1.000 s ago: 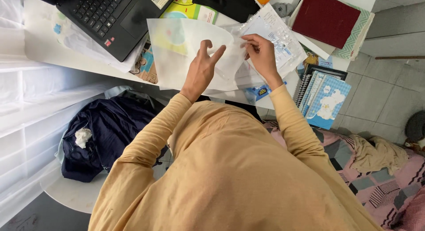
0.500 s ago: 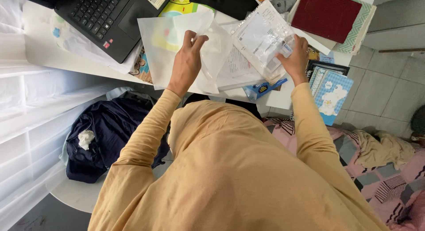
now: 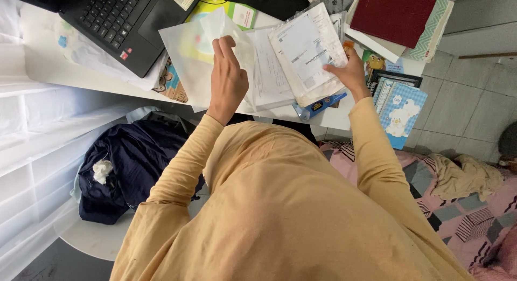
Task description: The person organizes a cluttered desk by sorting notebooks, books, and papers. They place items into a large envelope, seal it, and arrange remaining papers and a laptop on the desk.
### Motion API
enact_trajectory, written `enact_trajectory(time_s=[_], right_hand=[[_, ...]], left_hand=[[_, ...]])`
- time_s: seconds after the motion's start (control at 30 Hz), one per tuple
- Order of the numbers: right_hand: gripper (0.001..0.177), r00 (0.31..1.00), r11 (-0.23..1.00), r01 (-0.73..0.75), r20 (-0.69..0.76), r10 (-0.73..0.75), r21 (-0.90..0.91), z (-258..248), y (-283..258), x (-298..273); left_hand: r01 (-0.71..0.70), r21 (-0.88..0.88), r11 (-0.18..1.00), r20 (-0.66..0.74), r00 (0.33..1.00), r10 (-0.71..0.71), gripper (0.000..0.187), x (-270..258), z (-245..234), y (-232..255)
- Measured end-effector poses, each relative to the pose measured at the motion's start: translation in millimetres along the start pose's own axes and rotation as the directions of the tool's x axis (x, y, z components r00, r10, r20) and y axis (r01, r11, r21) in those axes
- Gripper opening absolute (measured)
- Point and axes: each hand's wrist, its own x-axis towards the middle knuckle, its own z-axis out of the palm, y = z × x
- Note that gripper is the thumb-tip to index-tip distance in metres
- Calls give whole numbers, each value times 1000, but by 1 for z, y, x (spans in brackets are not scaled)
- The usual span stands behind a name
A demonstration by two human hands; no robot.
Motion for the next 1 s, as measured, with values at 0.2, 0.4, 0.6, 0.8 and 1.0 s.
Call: enact_trajectory(time_s=[0.2, 0.4, 0.6, 0.8, 1.0], right_hand=[[58, 991, 980, -71, 122, 48, 188, 14, -11, 0], [48, 985, 944, -16, 169, -42, 329, 18, -24, 4], [36, 987, 958, 157, 1, -162, 242, -52, -66, -34], [29, 978, 845, 159, 39, -207, 511, -82, -49, -56], [33, 950, 939, 17, 288, -122, 345, -63, -51, -67]], left_hand=[[5, -213, 977, 136, 990, 25, 53, 0, -2, 13], [91, -326, 941, 209, 978, -22, 35, 2, 17, 4], [203, -340, 918, 215, 967, -134, 28, 5, 48, -21], [178, -335, 925, 173, 977, -125, 15, 12, 68, -28], [149, -184, 972, 105, 986, -131, 13, 15, 83, -31]])
